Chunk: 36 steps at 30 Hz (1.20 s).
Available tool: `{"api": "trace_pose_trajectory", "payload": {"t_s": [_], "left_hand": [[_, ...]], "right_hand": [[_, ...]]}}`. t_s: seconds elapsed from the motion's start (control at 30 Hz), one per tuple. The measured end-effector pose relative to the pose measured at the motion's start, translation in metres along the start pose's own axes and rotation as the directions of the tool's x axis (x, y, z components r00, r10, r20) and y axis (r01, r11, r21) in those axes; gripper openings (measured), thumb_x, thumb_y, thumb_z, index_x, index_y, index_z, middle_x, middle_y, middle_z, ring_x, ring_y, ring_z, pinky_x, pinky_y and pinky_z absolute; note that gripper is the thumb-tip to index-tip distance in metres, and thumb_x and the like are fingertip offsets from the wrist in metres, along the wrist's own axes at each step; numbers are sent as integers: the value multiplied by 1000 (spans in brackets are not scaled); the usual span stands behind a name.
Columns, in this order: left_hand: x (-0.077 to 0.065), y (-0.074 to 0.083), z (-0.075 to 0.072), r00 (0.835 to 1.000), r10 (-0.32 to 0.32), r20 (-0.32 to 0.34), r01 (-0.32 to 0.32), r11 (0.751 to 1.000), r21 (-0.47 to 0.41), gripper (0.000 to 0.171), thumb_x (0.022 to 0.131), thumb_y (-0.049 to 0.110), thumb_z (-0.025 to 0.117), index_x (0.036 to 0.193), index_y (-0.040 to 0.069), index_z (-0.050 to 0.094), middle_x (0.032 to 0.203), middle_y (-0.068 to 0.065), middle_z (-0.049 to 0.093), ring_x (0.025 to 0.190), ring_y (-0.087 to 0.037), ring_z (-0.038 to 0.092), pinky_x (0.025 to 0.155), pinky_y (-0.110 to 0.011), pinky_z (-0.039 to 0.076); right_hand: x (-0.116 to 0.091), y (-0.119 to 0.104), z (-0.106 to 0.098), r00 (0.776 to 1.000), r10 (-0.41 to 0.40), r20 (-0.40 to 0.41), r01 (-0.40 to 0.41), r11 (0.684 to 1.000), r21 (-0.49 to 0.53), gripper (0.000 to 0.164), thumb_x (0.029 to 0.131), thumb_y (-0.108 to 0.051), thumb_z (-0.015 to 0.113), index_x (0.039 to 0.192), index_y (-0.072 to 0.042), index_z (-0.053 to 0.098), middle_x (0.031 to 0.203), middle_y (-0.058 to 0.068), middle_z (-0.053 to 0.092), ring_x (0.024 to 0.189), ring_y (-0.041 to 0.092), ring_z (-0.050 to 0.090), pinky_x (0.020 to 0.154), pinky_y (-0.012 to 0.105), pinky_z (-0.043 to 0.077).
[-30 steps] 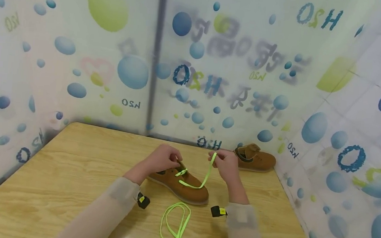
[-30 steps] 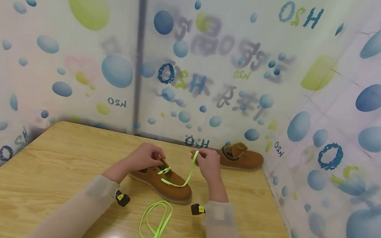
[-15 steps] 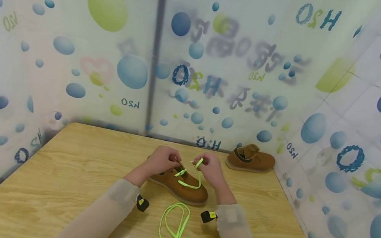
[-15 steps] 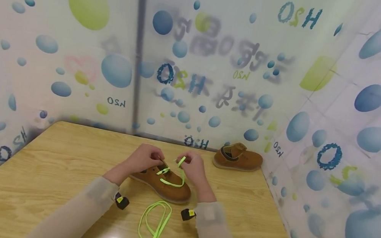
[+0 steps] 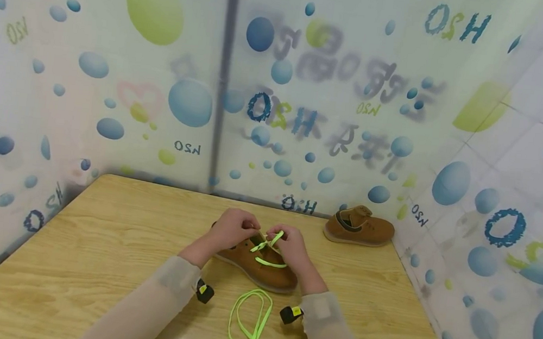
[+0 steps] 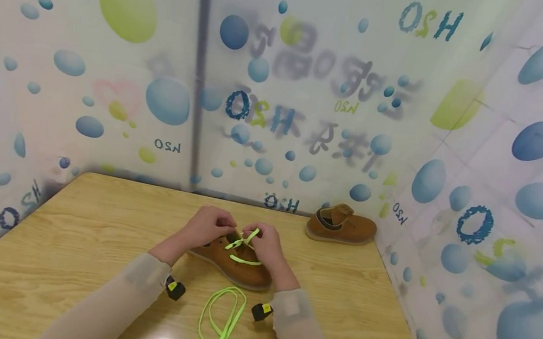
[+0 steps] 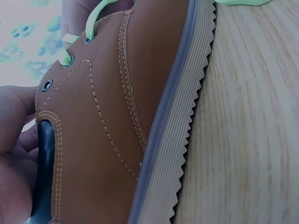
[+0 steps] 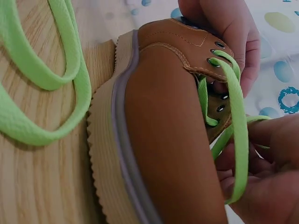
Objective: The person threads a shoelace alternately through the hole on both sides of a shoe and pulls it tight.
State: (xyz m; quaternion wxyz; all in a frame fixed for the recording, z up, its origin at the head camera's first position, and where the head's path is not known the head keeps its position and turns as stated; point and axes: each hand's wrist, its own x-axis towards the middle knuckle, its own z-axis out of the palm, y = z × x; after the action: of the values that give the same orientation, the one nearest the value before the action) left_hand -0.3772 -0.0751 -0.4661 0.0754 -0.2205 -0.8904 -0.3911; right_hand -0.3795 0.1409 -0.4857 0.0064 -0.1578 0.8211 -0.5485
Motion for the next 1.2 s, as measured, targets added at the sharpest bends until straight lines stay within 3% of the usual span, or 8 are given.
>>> {"api": "trace_pose_trajectory", "payload": {"t_s": [0.5, 1.03, 1.2], "left_hand": [[1, -1, 2, 999, -41, -6, 41, 999, -21, 7, 98, 15, 77, 100, 15, 84, 92, 5, 79, 82, -8, 68, 77, -35, 58], [0, 4, 1, 999, -49, -22, 49, 999, -12, 1, 96, 15, 80, 95, 15, 79, 89, 2, 77, 80, -8, 68, 76, -33, 59], [-1, 6, 0, 997, -67, -49, 65, 998, -26, 15, 93, 14, 83, 84, 17, 72, 80, 4, 72, 72, -8, 64, 68, -29, 55]], "right_hand": [[0, 0, 8, 999, 26, -34, -25, 1000, 13, 8, 101, 0, 67, 100, 3, 74, 96, 14, 72, 81, 12, 58, 71, 22, 48], [1, 2, 13, 1000, 1, -27, -2, 999, -36, 13, 102, 0, 64, 101, 2, 77, 103, 15, 75, 90, 16, 60, 80, 29, 49], [1, 1, 13, 1000, 1, -30, -3, 998, -56, 15, 101, 0, 64, 102, 0, 79, 105, 14, 76, 88, 15, 59, 78, 28, 50]]}}
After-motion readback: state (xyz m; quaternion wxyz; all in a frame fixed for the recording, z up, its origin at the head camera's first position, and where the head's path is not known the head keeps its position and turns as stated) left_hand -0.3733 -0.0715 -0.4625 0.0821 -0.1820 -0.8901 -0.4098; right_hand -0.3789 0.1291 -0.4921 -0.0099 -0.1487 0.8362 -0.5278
